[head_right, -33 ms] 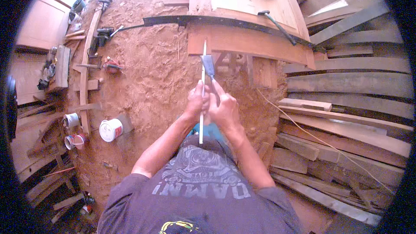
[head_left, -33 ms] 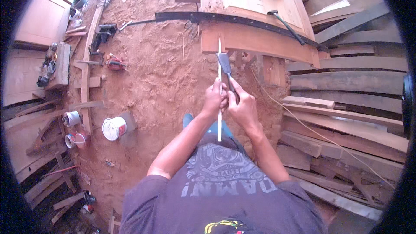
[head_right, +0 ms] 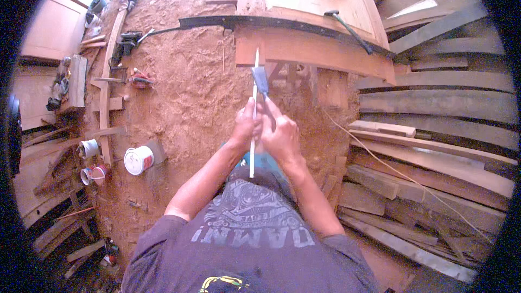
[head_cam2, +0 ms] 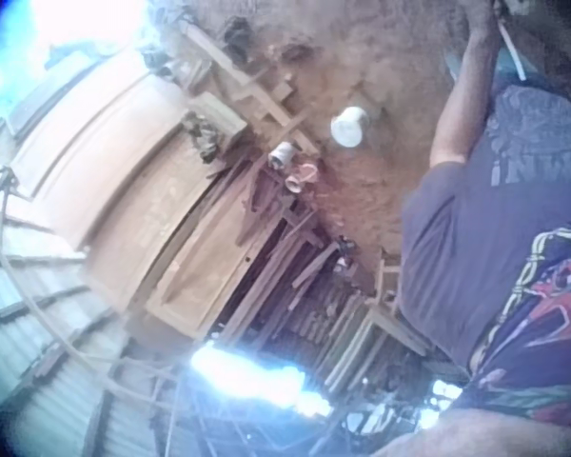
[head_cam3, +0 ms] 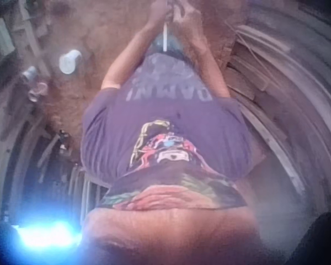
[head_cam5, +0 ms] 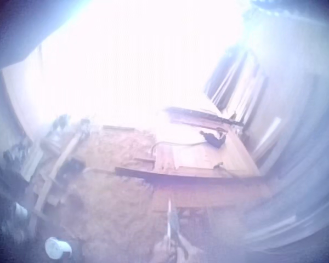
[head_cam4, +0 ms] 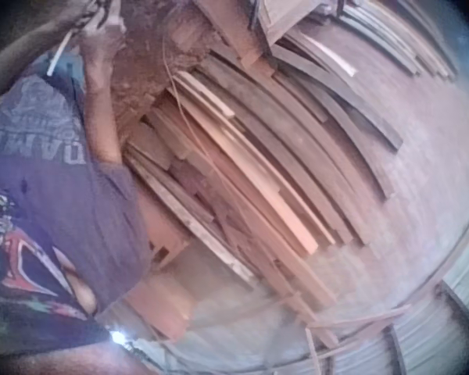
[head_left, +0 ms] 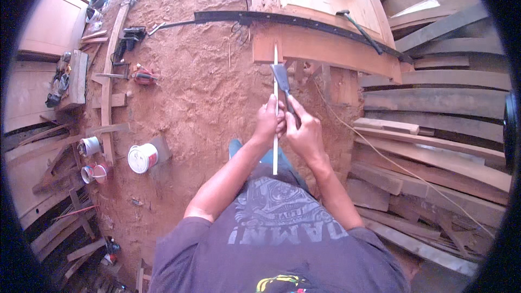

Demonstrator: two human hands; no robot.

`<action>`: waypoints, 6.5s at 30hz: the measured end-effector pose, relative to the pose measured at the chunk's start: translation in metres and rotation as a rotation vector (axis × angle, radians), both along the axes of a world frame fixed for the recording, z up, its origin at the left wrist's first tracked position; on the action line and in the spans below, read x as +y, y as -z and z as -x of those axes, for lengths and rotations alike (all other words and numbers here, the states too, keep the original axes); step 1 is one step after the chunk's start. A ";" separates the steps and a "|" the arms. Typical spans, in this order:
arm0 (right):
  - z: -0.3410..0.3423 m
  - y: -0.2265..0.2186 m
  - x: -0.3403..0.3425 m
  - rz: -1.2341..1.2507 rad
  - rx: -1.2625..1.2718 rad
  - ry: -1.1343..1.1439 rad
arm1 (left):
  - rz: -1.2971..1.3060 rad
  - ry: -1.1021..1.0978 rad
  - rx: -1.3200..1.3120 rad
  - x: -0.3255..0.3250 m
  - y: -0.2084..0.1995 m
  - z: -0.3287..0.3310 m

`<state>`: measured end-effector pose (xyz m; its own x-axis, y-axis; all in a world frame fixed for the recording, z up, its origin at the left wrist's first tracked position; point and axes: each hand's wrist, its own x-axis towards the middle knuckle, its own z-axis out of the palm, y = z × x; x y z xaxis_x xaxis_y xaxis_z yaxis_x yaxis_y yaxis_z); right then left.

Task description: The person uses a chisel and hammer to shape and smooth a thin wooden strip, repeatedly striking the chisel to remove material. The person also uses a power drill on the wooden structure.

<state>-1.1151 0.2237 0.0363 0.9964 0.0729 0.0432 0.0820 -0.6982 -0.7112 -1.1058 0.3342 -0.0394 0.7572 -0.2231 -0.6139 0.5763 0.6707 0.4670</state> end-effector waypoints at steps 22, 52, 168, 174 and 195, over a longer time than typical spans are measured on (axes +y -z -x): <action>-0.055 0.020 0.008 0.169 -0.005 0.080 | -0.051 -0.003 -0.062 -0.003 0.002 -0.011; -0.050 0.033 0.013 0.133 0.026 0.124 | -0.324 -0.068 -0.220 -0.019 0.062 -0.001; -0.081 0.052 0.004 0.160 0.029 0.103 | -0.494 0.002 -0.270 -0.019 0.077 -0.005; -0.034 0.052 0.008 0.239 0.061 0.070 | -0.471 -0.122 -0.226 -0.022 0.078 -0.009; -0.062 0.064 0.002 0.214 -0.011 0.123 | -0.476 -0.042 -0.255 -0.022 0.081 0.000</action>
<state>-1.0528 0.2253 -0.0282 0.9979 -0.0404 0.0512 -0.0060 -0.8382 -0.5453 -1.1061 0.3123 -0.1200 0.8976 0.0684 -0.4355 0.3824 0.3710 0.8463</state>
